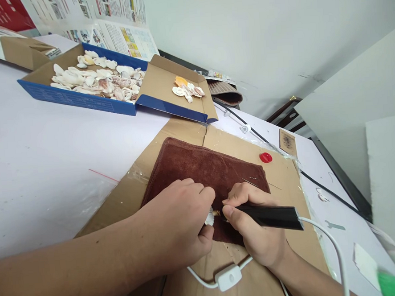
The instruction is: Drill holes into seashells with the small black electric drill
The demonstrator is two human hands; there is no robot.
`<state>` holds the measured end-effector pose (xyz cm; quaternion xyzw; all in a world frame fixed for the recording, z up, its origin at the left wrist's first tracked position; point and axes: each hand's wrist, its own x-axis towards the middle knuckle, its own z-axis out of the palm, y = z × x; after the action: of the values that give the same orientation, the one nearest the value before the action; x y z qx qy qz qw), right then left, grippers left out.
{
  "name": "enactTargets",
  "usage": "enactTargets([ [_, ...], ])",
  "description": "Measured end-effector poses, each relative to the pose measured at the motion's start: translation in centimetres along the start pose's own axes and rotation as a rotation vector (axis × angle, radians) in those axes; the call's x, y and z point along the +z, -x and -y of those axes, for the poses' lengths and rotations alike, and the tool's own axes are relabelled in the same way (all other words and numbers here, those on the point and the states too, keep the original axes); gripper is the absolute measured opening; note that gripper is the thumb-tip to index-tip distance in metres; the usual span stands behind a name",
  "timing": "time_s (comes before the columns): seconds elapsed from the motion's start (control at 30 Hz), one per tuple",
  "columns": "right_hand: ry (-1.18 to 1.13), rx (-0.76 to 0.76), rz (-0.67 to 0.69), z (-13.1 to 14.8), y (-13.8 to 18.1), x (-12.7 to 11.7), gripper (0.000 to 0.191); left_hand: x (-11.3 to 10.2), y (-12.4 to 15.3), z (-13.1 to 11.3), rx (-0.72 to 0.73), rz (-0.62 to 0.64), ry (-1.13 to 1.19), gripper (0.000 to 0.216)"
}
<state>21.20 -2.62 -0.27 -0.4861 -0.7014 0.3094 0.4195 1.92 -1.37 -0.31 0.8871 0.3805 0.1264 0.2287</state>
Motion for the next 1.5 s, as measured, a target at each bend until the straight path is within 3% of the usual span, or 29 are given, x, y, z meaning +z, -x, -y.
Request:
enactTargets([
  [1.5,-0.013,0.040,0.032,0.06,0.08,0.15,0.021,0.38,-0.21,0.09,0.003,-0.017,0.001,0.035],
])
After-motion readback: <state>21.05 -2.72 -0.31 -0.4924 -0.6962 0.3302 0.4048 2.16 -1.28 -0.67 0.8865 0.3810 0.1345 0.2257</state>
